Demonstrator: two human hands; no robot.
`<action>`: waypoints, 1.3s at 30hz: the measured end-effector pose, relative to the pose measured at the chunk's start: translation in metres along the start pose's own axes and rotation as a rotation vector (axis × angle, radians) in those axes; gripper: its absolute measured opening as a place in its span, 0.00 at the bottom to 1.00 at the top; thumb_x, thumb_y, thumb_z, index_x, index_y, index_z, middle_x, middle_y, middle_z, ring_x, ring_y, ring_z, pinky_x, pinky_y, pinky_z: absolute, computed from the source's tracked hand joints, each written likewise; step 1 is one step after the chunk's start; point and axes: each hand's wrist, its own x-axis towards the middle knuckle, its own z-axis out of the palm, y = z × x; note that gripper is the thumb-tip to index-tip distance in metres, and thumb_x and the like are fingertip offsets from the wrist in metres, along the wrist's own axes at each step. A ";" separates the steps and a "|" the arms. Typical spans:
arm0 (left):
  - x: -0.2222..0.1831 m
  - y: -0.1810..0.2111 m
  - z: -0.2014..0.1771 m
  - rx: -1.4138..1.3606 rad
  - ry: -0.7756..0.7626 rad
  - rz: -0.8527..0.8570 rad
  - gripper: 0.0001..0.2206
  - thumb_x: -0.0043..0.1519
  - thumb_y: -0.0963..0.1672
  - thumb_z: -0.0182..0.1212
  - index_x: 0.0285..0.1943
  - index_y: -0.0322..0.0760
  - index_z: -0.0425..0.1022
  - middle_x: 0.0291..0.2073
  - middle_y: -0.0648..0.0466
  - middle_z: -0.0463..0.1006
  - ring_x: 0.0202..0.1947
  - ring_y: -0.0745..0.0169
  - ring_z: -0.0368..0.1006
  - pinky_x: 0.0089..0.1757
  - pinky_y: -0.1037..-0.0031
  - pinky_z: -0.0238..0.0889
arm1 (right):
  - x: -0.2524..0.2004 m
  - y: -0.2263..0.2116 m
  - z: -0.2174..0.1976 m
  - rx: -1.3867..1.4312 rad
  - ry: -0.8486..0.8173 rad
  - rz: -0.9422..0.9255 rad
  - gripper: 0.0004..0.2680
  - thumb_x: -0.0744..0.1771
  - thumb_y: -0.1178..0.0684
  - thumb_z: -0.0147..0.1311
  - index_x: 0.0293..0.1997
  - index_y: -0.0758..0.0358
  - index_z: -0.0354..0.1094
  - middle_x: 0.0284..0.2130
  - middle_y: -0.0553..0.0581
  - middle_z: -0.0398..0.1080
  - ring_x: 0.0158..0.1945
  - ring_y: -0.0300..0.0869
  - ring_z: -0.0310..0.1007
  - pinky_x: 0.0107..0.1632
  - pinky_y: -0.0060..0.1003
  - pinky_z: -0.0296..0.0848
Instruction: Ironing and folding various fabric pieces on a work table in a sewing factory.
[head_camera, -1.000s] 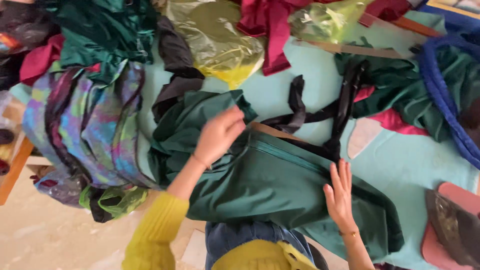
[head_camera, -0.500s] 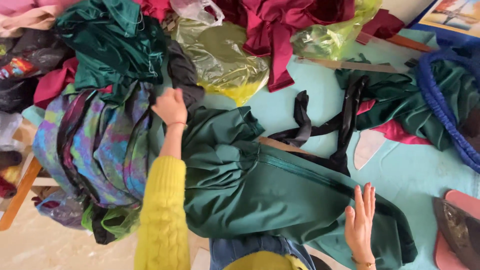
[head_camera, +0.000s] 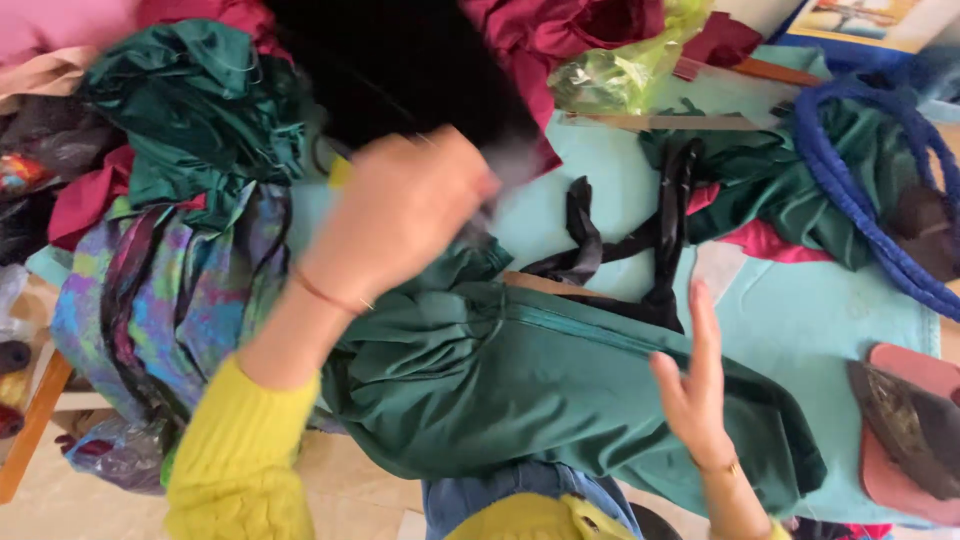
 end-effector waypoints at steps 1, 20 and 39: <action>-0.002 0.023 0.014 0.051 -0.025 0.239 0.06 0.72 0.44 0.56 0.42 0.38 0.69 0.29 0.51 0.75 0.27 0.47 0.72 0.34 0.58 0.61 | 0.013 -0.011 0.001 0.074 -0.016 -0.041 0.27 0.70 0.50 0.45 0.78 0.67 0.38 0.77 0.68 0.41 0.81 0.57 0.39 0.80 0.53 0.42; -0.084 0.083 0.096 -0.373 -1.121 0.275 0.16 0.62 0.55 0.62 0.38 0.42 0.78 0.22 0.54 0.69 0.33 0.56 0.68 0.45 0.69 0.51 | -0.134 0.064 -0.264 -0.003 -0.642 0.087 0.24 0.58 0.32 0.66 0.51 0.58 0.80 0.55 0.52 0.81 0.58 0.38 0.85 0.60 0.35 0.79; -0.164 0.051 0.102 -0.711 -0.775 -0.542 0.09 0.71 0.44 0.55 0.38 0.41 0.65 0.27 0.61 0.63 0.28 0.70 0.55 0.35 0.76 0.50 | -0.080 0.048 -0.171 -0.018 -0.925 0.689 0.17 0.67 0.52 0.49 0.60 0.38 0.77 0.43 0.27 0.88 0.23 0.35 0.60 0.30 0.26 0.65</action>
